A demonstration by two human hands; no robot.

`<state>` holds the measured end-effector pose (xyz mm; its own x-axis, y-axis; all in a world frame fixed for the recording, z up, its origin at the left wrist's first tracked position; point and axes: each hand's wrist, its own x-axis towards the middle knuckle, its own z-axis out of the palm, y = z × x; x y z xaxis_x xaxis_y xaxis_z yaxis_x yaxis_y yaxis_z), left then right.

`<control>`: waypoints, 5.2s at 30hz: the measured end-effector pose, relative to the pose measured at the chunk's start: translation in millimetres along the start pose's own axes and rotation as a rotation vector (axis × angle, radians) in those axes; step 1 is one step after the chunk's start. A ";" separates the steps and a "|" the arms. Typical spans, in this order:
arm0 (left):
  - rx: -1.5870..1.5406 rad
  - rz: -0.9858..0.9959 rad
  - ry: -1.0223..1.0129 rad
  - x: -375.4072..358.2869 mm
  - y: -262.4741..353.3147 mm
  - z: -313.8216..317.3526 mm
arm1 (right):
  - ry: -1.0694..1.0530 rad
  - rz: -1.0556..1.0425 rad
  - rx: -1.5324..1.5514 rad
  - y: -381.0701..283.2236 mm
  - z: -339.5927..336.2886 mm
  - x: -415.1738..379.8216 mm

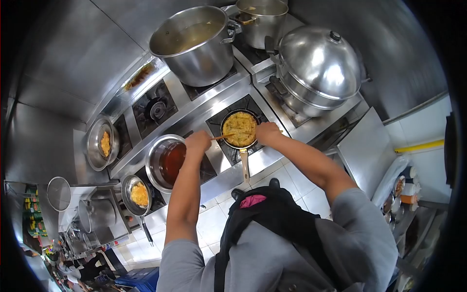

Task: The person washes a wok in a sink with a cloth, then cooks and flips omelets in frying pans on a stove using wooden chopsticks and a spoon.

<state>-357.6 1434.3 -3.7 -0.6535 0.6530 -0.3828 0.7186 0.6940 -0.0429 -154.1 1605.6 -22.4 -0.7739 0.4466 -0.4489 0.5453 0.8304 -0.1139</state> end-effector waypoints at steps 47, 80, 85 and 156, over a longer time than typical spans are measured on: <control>-0.059 -0.002 0.048 18.5 37.2 -26.5 | 0.129 -0.022 -0.034 10.7 8.5 46.8; -0.051 0.142 -0.019 -19.8 32.2 -10.4 | -0.016 0.017 -0.018 24.9 -11.0 -12.2; 0.072 0.176 -0.013 -25.7 32.9 0.7 | -0.052 -0.004 -0.017 29.9 6.8 -18.3; -0.007 0.190 0.083 -0.8 60.1 0.3 | 0.017 0.080 -0.043 45.2 -0.1 -5.5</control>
<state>-313.8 1475.4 -6.2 -0.5239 0.7950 -0.3057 0.8295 0.5578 0.0290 -125.3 1640.7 -25.0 -0.7341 0.5174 -0.4399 0.5915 0.8054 -0.0398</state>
